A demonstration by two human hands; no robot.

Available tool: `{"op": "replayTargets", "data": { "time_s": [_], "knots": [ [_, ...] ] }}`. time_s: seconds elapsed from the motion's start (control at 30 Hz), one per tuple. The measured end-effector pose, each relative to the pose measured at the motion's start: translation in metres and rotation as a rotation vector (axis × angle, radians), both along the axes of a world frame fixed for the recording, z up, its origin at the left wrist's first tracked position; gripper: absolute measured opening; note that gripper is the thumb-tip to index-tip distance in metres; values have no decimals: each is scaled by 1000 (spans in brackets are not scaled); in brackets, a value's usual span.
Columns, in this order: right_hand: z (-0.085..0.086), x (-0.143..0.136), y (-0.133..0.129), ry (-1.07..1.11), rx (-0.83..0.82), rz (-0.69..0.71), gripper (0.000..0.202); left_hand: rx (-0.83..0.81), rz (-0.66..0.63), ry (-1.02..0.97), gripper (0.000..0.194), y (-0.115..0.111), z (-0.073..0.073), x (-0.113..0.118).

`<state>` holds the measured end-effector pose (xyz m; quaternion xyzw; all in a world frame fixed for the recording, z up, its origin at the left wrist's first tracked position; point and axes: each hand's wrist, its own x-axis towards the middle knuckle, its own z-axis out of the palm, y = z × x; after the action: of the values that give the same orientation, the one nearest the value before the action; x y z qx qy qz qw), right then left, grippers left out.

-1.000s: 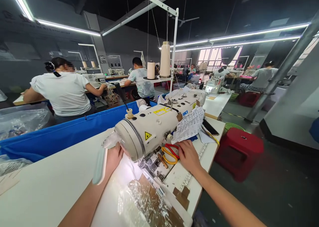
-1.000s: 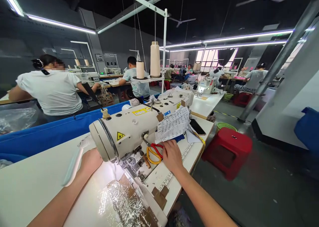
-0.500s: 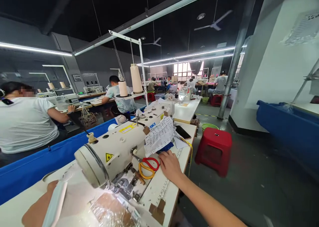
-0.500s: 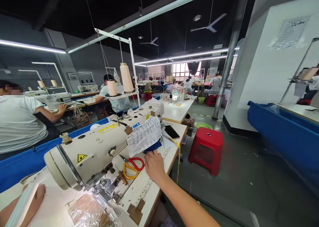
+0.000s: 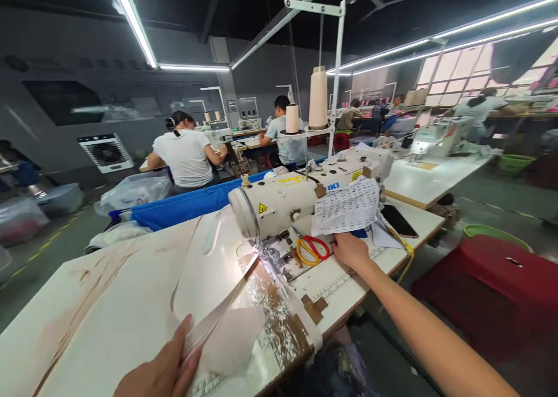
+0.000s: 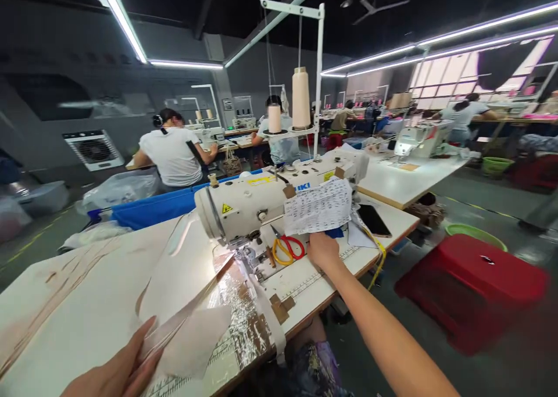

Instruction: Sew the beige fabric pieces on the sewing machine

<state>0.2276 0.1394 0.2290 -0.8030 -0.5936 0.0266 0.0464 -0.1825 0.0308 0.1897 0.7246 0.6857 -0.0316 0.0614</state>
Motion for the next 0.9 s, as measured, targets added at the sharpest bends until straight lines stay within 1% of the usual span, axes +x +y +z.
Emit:
{"op": "replayTargets", "data": {
  "time_s": [0.03, 0.1, 0.17, 0.23, 0.27, 0.3, 0.37, 0.4, 0.47, 0.53, 0.6, 0.7, 0.77, 0.83, 0.9],
  "knots": [
    [1, 0, 0, -3, -21, 12, 26, 34, -21, 36, 61, -6, 3, 6],
    [2, 0, 0, -11, -49, 39, 28, 146, -88, 77, 55, -9, 12, 14],
    [2, 1, 1, -14, -67, 73, 30, 324, -197, 55, 48, -3, 19, 17],
    [2, 3, 3, -6, -93, 102, 27, 479, -306, -19, 41, 8, 23, 19],
    [2, 5, 4, 2, -107, 112, 25, 515, -359, -71, 38, 13, 23, 21],
    [3, 6, 6, 11, -119, 118, 23, 517, -409, -125, 35, 19, 23, 26],
    [4, 10, 7, 38, -130, 125, 21, 443, -462, -217, 31, 31, 19, 38],
    [5, 11, 8, 56, -129, 128, 21, 384, -451, -251, 29, 37, 18, 46],
    [4, 15, 8, 97, -117, 131, 20, 243, -359, -313, 27, 47, 17, 59],
    [2, 19, 8, 138, -87, 123, 21, 97, -261, -406, 27, 56, 18, 64],
    [-3, 23, 6, 178, -40, 106, 21, -14, -214, -552, 32, 64, 18, 61],
    [-9, 29, 3, 253, 34, 88, 19, -106, -168, -764, 44, 71, 17, 46],
    [-10, 30, -3, 313, 88, 96, 20, -169, -132, -829, 48, 70, 18, 38],
    [-8, 25, -11, 384, 157, 130, 28, -237, -120, -868, 48, 68, 21, 33],
    [-4, 12, -21, 482, 244, 212, 35, -297, -129, -915, 45, 66, 25, 32]
  ]
}}
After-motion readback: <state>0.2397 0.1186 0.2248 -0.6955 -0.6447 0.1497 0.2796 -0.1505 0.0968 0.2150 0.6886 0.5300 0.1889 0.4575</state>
